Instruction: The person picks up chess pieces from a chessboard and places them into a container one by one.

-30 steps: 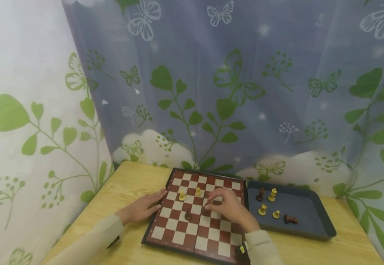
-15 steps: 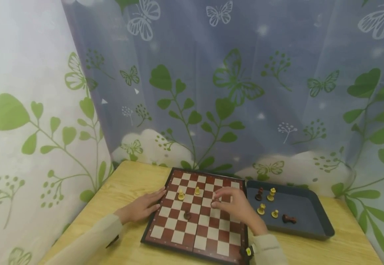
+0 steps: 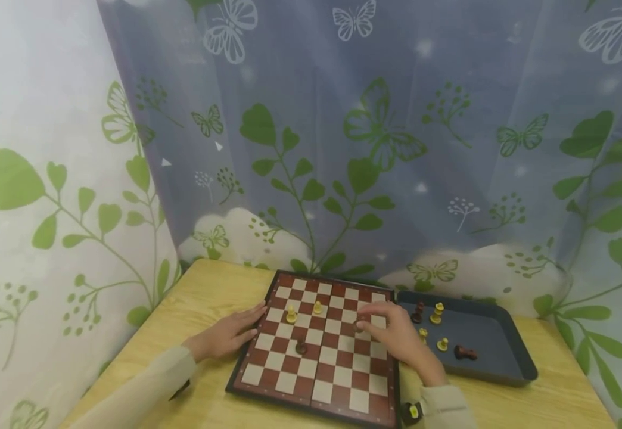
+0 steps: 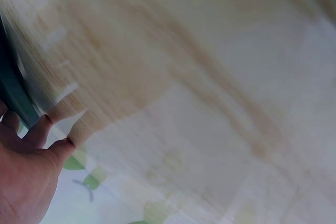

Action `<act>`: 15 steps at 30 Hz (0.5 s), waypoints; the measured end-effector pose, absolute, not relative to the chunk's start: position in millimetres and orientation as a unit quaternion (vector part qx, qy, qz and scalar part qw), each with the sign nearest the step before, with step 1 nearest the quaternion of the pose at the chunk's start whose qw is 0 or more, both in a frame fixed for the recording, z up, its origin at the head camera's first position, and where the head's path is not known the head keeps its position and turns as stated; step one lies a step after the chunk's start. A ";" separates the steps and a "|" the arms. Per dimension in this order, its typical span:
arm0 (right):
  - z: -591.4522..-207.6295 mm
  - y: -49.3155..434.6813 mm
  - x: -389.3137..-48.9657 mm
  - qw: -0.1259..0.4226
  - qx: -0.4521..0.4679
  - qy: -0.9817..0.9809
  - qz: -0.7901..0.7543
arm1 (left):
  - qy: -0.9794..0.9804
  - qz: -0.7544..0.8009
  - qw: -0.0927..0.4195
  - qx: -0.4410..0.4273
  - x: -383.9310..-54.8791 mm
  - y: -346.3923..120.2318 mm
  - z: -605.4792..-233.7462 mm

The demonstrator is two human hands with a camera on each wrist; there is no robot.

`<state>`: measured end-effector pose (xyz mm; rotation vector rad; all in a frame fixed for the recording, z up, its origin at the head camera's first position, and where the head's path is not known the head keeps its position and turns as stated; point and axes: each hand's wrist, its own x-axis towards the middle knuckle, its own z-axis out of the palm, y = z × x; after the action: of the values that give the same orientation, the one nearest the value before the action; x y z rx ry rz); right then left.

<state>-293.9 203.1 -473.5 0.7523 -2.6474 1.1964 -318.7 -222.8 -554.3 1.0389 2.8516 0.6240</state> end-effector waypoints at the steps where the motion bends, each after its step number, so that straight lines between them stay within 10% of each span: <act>1: -472.8 205.2 -293.4 0.070 0.245 -0.883 0.394 | 0.920 0.203 0.022 0.334 -318.7 -222.9 -554.4; 15: -464.3 237.7 -286.9 0.073 0.213 -0.902 0.370 | 0.919 0.207 0.019 0.336 -319.9 -223.6 -557.2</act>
<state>-286.9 237.7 -464.3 0.6396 -2.7080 1.1100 -319.9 -223.6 -557.2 1.0418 2.8513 0.6419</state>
